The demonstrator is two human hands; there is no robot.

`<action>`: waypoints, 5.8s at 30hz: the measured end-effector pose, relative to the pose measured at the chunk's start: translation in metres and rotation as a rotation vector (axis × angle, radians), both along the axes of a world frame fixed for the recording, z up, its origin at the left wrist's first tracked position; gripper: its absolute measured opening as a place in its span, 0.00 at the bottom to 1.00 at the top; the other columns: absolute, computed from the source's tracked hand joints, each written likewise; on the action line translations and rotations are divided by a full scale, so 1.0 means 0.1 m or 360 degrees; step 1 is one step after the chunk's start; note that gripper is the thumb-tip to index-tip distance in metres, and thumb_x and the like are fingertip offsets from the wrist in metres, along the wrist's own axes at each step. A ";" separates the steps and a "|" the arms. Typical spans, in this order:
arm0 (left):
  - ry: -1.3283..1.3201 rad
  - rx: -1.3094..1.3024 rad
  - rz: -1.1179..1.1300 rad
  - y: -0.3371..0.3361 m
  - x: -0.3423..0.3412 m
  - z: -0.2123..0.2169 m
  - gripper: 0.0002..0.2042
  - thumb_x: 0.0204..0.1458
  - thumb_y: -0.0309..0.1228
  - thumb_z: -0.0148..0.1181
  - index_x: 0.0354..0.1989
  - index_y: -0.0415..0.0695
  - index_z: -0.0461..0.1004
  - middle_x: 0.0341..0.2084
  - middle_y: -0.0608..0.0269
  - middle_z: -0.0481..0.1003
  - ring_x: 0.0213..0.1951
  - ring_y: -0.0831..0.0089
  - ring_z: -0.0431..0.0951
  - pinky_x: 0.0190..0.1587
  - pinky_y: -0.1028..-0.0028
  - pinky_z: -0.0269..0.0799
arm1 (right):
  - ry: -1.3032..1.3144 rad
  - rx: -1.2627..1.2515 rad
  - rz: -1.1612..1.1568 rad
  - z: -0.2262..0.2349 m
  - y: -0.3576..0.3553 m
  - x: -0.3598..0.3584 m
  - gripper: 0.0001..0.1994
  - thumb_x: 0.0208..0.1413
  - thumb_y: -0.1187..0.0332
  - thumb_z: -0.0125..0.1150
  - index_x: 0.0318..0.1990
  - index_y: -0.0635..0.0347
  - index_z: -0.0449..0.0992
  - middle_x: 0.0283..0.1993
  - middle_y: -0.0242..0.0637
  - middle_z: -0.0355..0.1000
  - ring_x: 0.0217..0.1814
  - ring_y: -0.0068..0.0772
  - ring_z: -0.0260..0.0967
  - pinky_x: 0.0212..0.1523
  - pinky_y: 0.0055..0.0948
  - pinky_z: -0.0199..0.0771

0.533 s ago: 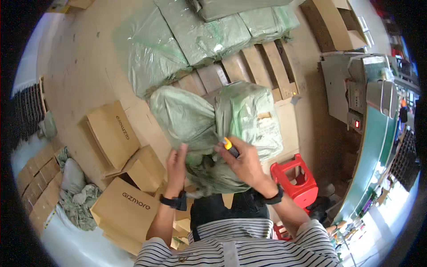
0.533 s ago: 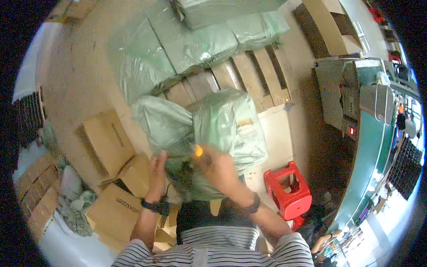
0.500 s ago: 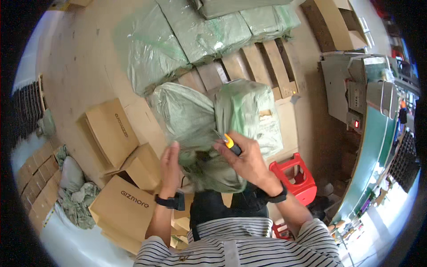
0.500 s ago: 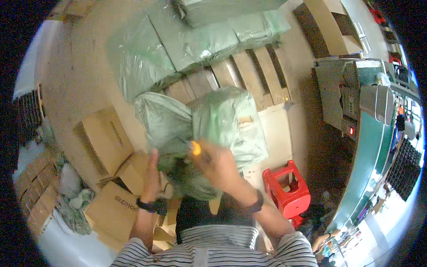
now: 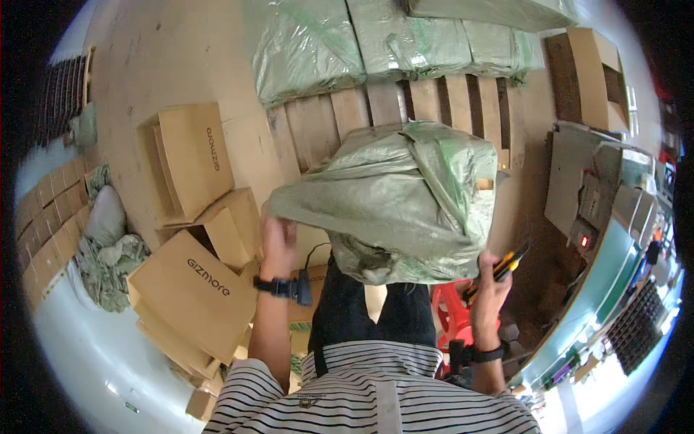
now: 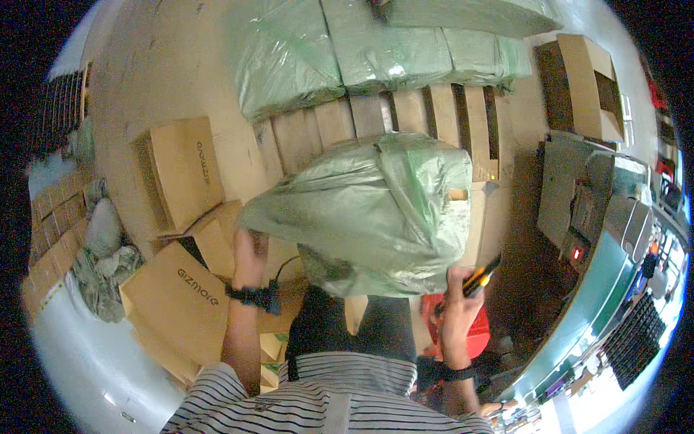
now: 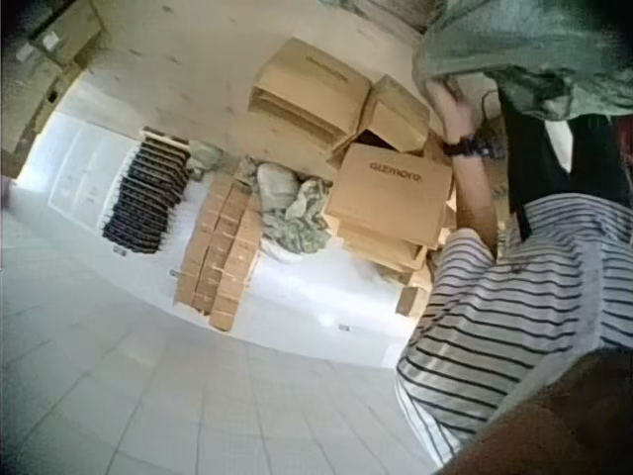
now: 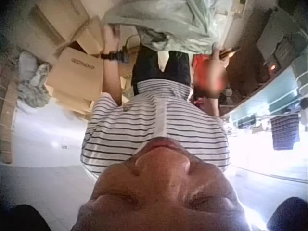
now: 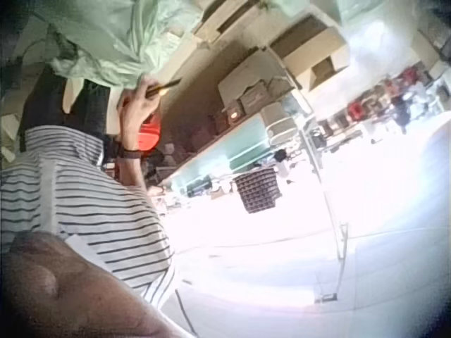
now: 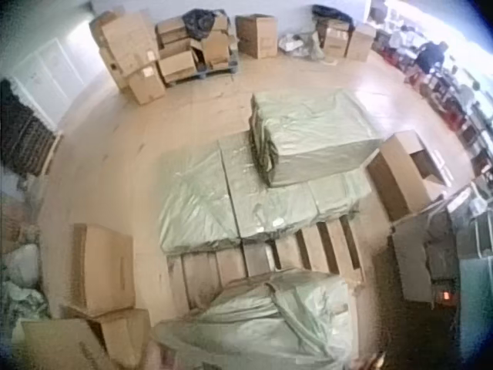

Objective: The person is unpacking a box from a larger package and placing it on a workbench.

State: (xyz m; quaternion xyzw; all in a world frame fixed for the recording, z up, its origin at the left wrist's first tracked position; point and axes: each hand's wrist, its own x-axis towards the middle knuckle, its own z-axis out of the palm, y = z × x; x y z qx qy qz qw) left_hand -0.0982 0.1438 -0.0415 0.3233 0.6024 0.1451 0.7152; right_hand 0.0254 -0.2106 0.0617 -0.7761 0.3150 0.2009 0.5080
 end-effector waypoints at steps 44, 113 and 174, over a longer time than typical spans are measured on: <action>-0.0155 0.0708 -0.1984 -1.12 0.83 0.49 0.30 0.64 0.46 0.60 0.66 0.35 0.65 0.59 0.39 0.72 0.60 0.47 0.74 0.63 0.61 0.68 | -0.0321 -0.0031 0.0987 -0.30 0.99 1.04 0.13 0.66 0.62 0.63 0.38 0.65 0.75 0.21 0.41 0.69 0.24 0.22 0.59 0.25 0.34 0.65; 0.0040 0.1359 -0.3097 0.41 2.72 -1.75 0.18 0.65 0.50 0.51 0.51 0.53 0.80 0.33 0.49 0.80 0.38 0.48 0.81 0.41 0.51 0.75 | -0.0440 -0.0665 0.2109 -2.61 1.77 2.57 0.14 0.64 0.57 0.61 0.36 0.60 0.77 0.30 0.55 0.75 0.37 0.63 0.74 0.36 0.53 0.72; 0.0308 -0.0084 -0.2344 0.65 2.76 -2.27 0.32 0.41 0.69 0.70 0.29 0.48 0.77 0.22 0.74 0.67 0.26 0.80 0.65 0.30 0.76 0.61 | -0.0372 -0.1315 0.1333 -3.16 1.31 3.10 0.17 0.54 0.54 0.70 0.41 0.58 0.83 0.37 0.52 0.80 0.43 0.59 0.79 0.42 0.49 0.77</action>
